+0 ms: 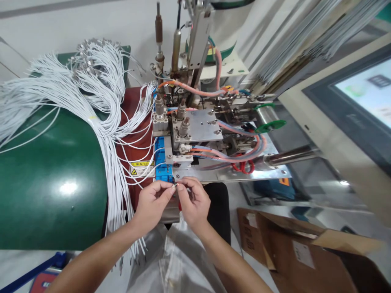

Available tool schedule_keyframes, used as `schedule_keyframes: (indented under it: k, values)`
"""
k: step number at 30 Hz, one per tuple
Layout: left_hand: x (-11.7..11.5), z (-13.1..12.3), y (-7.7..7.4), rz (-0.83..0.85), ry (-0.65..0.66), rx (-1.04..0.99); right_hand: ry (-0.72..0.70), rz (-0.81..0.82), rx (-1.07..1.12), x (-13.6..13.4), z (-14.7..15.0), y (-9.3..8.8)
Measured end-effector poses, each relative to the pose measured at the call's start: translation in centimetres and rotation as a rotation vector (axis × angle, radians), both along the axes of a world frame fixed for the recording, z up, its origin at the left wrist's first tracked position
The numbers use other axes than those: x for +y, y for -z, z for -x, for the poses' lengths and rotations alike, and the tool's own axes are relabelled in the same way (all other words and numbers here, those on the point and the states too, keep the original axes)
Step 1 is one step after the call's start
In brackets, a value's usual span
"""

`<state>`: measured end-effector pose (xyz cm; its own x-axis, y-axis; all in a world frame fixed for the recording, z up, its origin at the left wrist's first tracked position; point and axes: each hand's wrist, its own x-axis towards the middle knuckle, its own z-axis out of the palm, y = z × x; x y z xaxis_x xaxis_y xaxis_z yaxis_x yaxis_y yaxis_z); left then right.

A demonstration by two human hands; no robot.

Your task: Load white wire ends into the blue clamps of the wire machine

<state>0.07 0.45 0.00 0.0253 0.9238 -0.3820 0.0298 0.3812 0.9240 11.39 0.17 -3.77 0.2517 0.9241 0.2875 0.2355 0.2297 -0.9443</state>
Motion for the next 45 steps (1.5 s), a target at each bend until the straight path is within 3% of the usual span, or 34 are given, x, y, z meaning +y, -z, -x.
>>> schedule_keyframes:
  k: [3,9,14,19,23,30,32,35,37,42,45]
  values:
    - [0.0,0.0,0.1,-0.007,0.005,0.014,-0.049,0.018,0.067,0.0,-0.2,-0.1]
    - [-0.3,0.3,0.8,-0.063,-0.022,0.097,-0.018,0.083,0.144,-0.5,0.5,-0.2]
    - [-0.5,0.3,1.0,-0.099,-0.023,0.125,-0.037,-0.105,-0.069,0.0,-0.1,-0.7]
    - [-0.7,0.3,1.0,-0.147,0.027,0.167,-0.100,-0.174,-0.187,0.4,-1.3,-0.8]
    - [-0.6,1.0,0.3,-0.249,0.158,0.318,-0.252,-0.175,-0.264,0.8,-2.4,-1.5]
    - [0.5,2.7,-1.9,-0.299,0.598,0.539,-0.714,-0.073,-0.445,1.8,-3.8,-3.3]
    - [0.6,2.7,-1.6,-0.224,0.546,0.485,-0.637,0.009,-0.338,1.5,-3.1,-3.1]
    - [0.4,2.2,-0.7,-0.085,0.302,0.297,-0.337,0.133,-0.093,0.8,-1.6,-2.2]
    - [0.2,1.8,-0.2,-0.034,0.197,0.203,-0.244,0.147,-0.012,0.3,-0.8,-1.7]
    - [0.0,1.7,0.0,0.014,0.125,0.148,-0.305,0.164,-0.008,0.0,-0.7,-1.2]
    - [0.0,1.8,0.1,0.041,0.124,0.146,-0.258,0.220,0.037,0.1,-1.0,-1.1]
